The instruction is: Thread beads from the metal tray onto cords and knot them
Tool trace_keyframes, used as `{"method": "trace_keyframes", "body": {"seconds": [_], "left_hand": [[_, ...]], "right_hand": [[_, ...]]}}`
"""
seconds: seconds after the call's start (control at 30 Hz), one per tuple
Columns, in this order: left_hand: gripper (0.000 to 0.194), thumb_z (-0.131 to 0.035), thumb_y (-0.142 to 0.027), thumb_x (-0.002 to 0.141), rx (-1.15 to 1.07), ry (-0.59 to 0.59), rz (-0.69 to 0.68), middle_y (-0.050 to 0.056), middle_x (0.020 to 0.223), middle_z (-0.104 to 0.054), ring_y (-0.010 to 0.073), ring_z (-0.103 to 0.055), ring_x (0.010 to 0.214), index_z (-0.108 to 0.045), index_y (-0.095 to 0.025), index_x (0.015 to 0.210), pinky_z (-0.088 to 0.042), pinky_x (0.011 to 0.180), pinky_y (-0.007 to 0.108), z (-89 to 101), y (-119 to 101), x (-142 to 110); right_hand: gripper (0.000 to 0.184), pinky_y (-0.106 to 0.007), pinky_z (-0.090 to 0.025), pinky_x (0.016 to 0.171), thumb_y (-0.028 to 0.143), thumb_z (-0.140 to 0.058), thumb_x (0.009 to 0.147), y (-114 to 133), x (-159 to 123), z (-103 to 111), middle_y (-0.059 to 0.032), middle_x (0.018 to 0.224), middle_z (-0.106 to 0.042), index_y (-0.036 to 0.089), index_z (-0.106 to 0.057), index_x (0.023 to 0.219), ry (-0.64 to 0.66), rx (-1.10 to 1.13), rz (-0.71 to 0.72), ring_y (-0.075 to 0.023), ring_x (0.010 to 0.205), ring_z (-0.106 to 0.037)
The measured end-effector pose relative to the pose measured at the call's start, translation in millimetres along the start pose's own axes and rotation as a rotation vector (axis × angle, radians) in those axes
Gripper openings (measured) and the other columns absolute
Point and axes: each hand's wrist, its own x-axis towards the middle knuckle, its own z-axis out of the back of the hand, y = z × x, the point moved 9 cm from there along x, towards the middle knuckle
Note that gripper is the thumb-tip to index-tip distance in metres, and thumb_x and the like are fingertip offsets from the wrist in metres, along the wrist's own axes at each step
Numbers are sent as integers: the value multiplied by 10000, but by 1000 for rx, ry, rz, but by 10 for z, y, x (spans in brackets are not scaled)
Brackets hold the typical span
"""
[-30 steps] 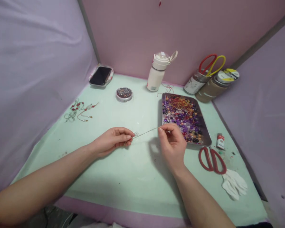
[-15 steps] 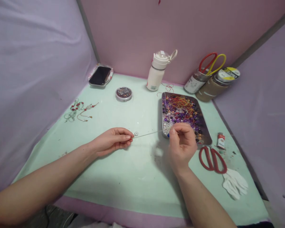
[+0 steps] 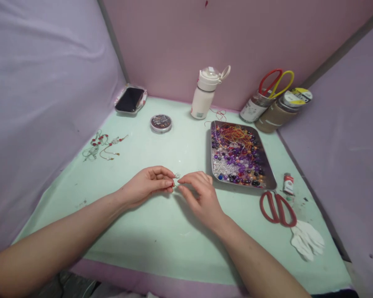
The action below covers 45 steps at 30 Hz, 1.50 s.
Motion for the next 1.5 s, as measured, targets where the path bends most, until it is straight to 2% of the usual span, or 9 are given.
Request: {"method": "trace_keyframes", "body": {"seconds": [0.17,0.3,0.73,0.93,1.07,1.23,1.37,1.5], "left_hand": [[281,-773,-268,665,85,-17,-69,30,777,-684,138,-649,711,-644,-140,879,-508,737,319,1,-64,2],[245,-761,-235,653,144,-48,-96,24,755,-684,131,-633,694,-640,-136,842,-507,726,318,-14,-122,-21],[201,-719,-203,673,192,-45,-129,11,728,-666,118,-610,676,-639,-142,847,-501,699,297,-22,-103,1],[206,-726,-215,670,216,-39,-138,13,750,-677,122,-618,688,-643,-143,844,-502,708,294,-34,-96,-9],[210,-714,-257,711,206,-32,-99,15,732,-673,123,-623,684,-650,-134,868,-495,706,286,-50,-61,-6],[286,-659,-380,779,144,2,-29,36,710,-673,129,-621,666,-669,-117,892,-474,684,287,-108,-11,-16],[236,-745,-282,699,95,-3,-1,20,738,-672,102,-592,652,-675,-130,865,-447,682,269,-117,35,-21],[189,-737,-235,692,93,-25,20,7,698,-649,90,-556,628,-688,-131,842,-416,651,259,-104,65,-22]], "right_hand": [[151,-357,-398,823,254,-482,924,-152,-20,-121,-35,930,-692,249,-632,932,106,84,-127,-207,916,-607],[121,-341,-394,810,251,-510,908,-172,-25,-168,-18,872,-684,244,-629,890,152,110,-171,-192,861,-605],[137,-307,-429,748,262,-519,887,-210,-41,-146,-23,826,-662,217,-626,815,121,199,-262,-182,818,-601],[156,-281,-419,720,282,-506,903,-252,-60,-206,-15,800,-645,203,-602,811,147,242,-299,-162,782,-577],[162,-247,-399,643,315,-492,920,-307,-91,-237,10,737,-576,200,-561,829,133,333,-340,-128,686,-525],[169,-238,-384,621,346,-500,921,-345,-112,-236,16,734,-547,199,-550,854,111,391,-369,-120,672,-493],[163,-236,-381,616,345,-505,919,-340,-111,-238,18,733,-544,200,-554,865,99,394,-368,-118,665,-485],[160,-237,-384,619,341,-510,918,-318,-107,-241,17,728,-548,200,-557,858,83,391,-350,-118,662,-490]]}}
